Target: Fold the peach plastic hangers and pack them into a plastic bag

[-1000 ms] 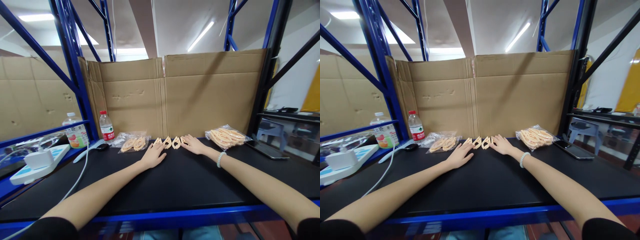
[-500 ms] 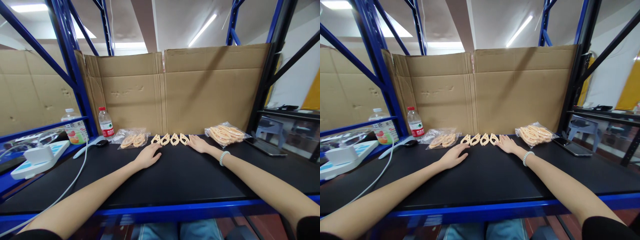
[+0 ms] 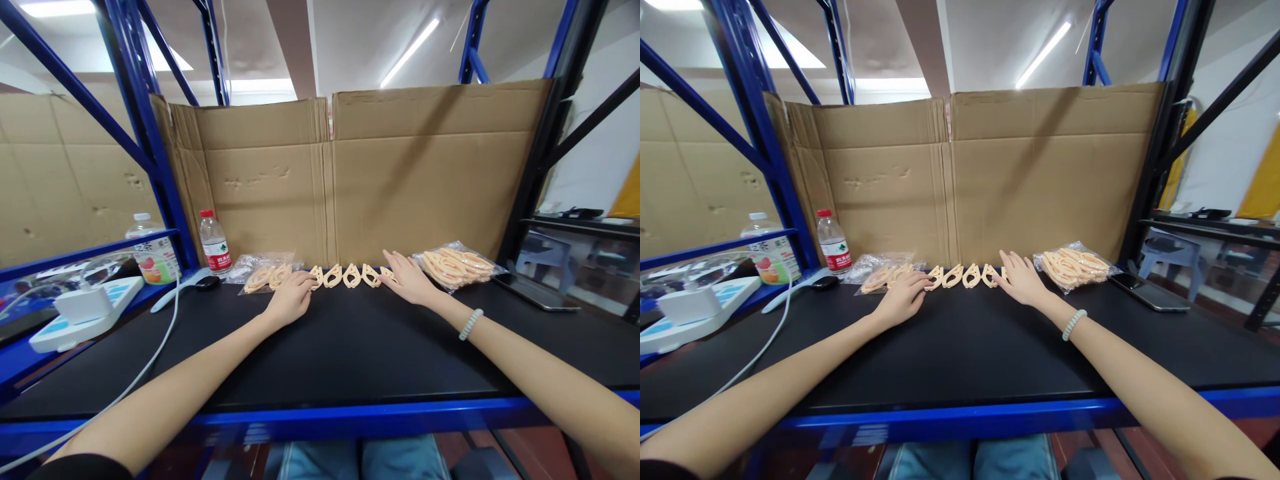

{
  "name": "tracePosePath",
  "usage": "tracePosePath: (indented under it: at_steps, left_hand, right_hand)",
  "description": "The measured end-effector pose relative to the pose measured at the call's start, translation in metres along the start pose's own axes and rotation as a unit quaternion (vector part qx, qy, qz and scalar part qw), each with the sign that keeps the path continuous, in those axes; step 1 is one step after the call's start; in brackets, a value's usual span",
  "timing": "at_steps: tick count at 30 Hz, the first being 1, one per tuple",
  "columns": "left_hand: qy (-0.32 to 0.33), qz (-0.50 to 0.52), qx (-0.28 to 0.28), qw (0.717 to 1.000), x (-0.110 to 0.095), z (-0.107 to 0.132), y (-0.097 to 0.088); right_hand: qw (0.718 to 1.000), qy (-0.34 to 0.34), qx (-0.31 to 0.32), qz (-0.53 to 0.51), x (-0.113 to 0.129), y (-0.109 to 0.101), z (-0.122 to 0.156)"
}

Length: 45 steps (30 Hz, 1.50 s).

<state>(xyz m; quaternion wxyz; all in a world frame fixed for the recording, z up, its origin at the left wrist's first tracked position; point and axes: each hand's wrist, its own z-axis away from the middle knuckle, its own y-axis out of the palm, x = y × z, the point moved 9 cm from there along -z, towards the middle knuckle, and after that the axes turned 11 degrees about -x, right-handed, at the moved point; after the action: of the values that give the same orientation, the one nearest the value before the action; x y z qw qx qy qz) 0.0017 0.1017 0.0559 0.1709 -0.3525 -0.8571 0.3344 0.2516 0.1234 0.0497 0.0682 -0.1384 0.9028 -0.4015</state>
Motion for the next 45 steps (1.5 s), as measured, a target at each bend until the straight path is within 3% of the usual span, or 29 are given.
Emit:
tracePosePath:
  at_steps: [5, 12, 16, 21, 30, 34, 38, 45]
  left_hand:
    - [-0.063, -0.125, -0.032, 0.99, 0.022, 0.001, -0.014]
    - [-0.162, -0.215, 0.045, 0.962, 0.047, 0.011, -0.003]
    - [-0.185, -0.224, 0.054, 0.955, 0.05, 0.012, -0.002]
    - [-0.181, -0.215, 0.017, 0.959, 0.05, 0.009, -0.01]
    - [-0.103, -0.119, -0.075, 0.985, 0.05, -0.001, -0.019]
    - [-0.005, -0.031, -0.106, 0.994, 0.025, -0.005, -0.022]
    - [0.099, 0.021, -0.122, 0.987, -0.019, -0.005, -0.028]
    - [0.298, 0.133, -0.035, 0.945, -0.118, 0.011, -0.037]
  right_hand:
    - [0.999, -0.024, 0.016, -0.023, 0.007, -0.013, 0.001]
    - [0.997, -0.058, 0.041, -0.045, 0.017, -0.01, 0.006]
    - [0.995, -0.071, 0.029, -0.063, 0.019, -0.015, 0.004]
    - [0.995, -0.062, 0.013, -0.071, 0.014, -0.024, 0.001]
    - [0.995, -0.058, 0.013, -0.076, 0.006, -0.023, 0.0]
    - [0.995, -0.064, 0.015, -0.081, 0.011, -0.026, 0.001]
    - [0.993, -0.047, -0.014, -0.109, 0.007, -0.033, -0.002]
    - [0.976, 0.008, -0.054, -0.21, -0.005, -0.043, -0.007]
